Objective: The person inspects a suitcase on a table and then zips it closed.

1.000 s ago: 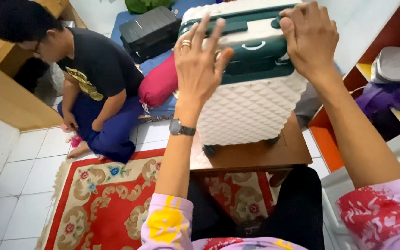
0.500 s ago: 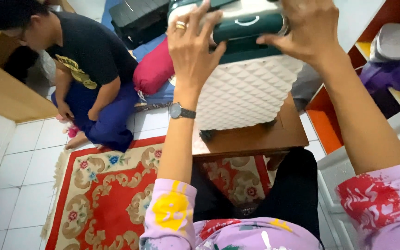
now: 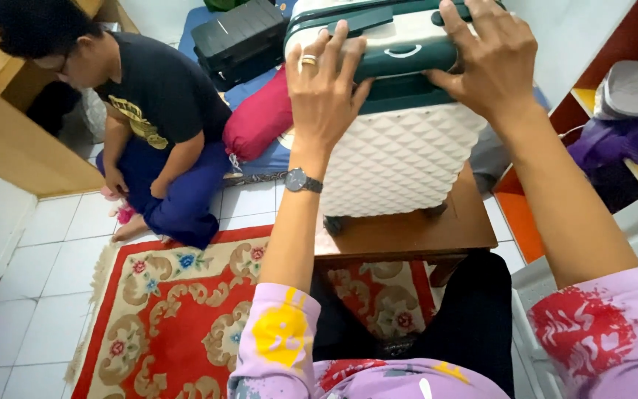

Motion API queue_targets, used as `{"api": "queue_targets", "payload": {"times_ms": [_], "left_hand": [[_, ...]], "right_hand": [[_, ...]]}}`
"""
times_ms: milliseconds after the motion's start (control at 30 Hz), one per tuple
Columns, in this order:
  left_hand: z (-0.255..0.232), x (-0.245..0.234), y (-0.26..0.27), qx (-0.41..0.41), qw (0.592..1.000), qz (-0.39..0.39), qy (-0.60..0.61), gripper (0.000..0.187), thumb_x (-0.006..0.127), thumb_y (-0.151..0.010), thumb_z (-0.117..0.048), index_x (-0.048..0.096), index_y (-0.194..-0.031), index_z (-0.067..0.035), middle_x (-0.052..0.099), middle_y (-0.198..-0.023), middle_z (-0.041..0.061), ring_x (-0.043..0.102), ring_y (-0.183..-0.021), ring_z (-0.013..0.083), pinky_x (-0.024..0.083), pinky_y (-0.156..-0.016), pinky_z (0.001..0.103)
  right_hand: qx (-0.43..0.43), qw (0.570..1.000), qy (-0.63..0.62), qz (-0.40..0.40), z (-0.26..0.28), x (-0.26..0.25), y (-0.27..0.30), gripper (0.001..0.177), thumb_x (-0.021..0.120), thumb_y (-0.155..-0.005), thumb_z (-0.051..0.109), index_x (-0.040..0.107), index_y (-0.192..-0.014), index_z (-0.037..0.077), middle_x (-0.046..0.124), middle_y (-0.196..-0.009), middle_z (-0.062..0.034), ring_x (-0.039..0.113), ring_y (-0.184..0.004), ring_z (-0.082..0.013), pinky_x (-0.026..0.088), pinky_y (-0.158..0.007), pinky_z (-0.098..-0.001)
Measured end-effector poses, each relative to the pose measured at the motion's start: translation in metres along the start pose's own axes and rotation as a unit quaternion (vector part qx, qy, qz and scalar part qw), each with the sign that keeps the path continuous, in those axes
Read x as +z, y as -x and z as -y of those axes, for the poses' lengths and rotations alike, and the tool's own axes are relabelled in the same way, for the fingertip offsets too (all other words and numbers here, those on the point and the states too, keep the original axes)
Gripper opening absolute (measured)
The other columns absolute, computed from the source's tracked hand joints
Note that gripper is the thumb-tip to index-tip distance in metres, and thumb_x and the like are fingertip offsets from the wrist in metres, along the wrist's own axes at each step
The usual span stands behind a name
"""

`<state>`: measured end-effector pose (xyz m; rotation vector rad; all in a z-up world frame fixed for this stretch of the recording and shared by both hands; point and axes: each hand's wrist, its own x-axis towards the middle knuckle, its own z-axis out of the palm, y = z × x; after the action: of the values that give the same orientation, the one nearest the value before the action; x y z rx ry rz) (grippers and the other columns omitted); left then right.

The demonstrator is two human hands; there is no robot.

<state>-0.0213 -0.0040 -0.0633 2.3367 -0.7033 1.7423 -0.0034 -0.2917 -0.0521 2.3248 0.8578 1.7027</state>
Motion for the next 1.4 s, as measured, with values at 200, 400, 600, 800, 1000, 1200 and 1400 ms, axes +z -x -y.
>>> {"api": "queue_targets", "payload": {"times_ms": [200, 400, 600, 800, 1000, 1200, 1400], "left_hand": [[-0.003, 0.001, 0.000, -0.009, 1.000, -0.005, -0.015, 0.058, 0.086, -0.086, -0.036, 0.062, -0.136, -0.020, 0.053, -0.148, 0.008, 0.049, -0.135, 0.0303, 0.035, -0.115, 0.057], [-0.013, -0.016, -0.009, -0.061, 0.997, 0.007, 0.044, 0.057, 0.089, -0.080, -0.030, 0.064, -0.130, -0.019, 0.057, -0.144, 0.005, 0.055, -0.131, 0.0289, 0.039, -0.115, 0.050], [-0.022, -0.014, -0.018, -0.071, 0.997, -0.004, 0.022, 0.060, 0.094, -0.077, -0.041, 0.064, -0.121, -0.014, 0.059, -0.135, 0.009, 0.056, -0.123, 0.0327, 0.038, -0.109, 0.057], [-0.024, 0.000, -0.014, -0.065, 0.998, -0.005, -0.017, 0.059, 0.092, -0.075, -0.037, 0.064, -0.122, -0.014, 0.057, -0.136, 0.010, 0.053, -0.126, 0.0346, 0.034, -0.113, 0.062], [-0.023, 0.003, -0.012, -0.027, 0.999, -0.035, -0.007, 0.062, 0.088, -0.077, -0.029, 0.062, -0.134, -0.028, 0.052, -0.146, 0.004, 0.045, -0.134, 0.0335, 0.030, -0.119, 0.059], [-0.023, 0.011, -0.006, -0.030, 0.999, -0.031, 0.023, 0.060, 0.087, -0.084, -0.010, 0.060, -0.135, -0.026, 0.055, -0.134, -0.004, 0.048, -0.138, 0.0217, 0.029, -0.128, 0.053], [-0.033, 0.006, -0.015, -0.078, 0.993, -0.061, 0.065, 0.055, 0.087, -0.078, -0.009, 0.062, -0.123, -0.027, 0.057, -0.126, -0.007, 0.054, -0.122, 0.0212, 0.037, -0.116, 0.044]], "right_hand": [[-0.005, 1.000, 0.022, -0.009, 0.004, -0.006, -0.005, 0.075, 0.086, -0.085, 0.044, 0.054, -0.145, 0.013, 0.061, -0.139, -0.0141, 0.063, -0.125, -0.0297, 0.051, -0.102, -0.0437], [0.016, 0.999, -0.028, -0.015, 0.007, -0.014, -0.009, 0.079, 0.078, -0.085, 0.057, 0.056, -0.148, 0.014, 0.062, -0.138, -0.0093, 0.064, -0.116, -0.0282, 0.052, -0.093, -0.0427], [0.006, 1.000, 0.001, -0.009, 0.002, -0.002, 0.001, 0.070, 0.068, -0.087, 0.065, 0.061, -0.144, 0.026, 0.059, -0.143, -0.0083, 0.061, -0.117, -0.0277, 0.049, -0.093, -0.0433], [0.007, 0.998, -0.021, -0.053, 0.012, -0.009, -0.003, 0.059, 0.073, -0.093, 0.058, 0.063, -0.136, 0.018, 0.060, -0.145, -0.0073, 0.058, -0.128, -0.0291, 0.045, -0.105, -0.0459], [0.024, 0.997, -0.026, -0.062, 0.019, -0.007, -0.006, 0.058, 0.075, -0.092, 0.055, 0.063, -0.134, 0.017, 0.060, -0.143, -0.0077, 0.057, -0.127, -0.0288, 0.046, -0.107, -0.0463], [0.060, 0.992, -0.034, -0.107, 0.028, 0.008, 0.005, 0.055, 0.072, -0.097, 0.056, 0.068, -0.136, 0.018, 0.059, -0.140, -0.0052, 0.056, -0.130, -0.0283, 0.044, -0.107, -0.0490], [0.071, 0.989, -0.049, -0.119, 0.027, 0.022, 0.018, 0.046, 0.070, -0.100, 0.053, 0.064, -0.128, 0.017, 0.052, -0.146, -0.0083, 0.052, -0.131, -0.0294, 0.042, -0.107, -0.0519]]}}
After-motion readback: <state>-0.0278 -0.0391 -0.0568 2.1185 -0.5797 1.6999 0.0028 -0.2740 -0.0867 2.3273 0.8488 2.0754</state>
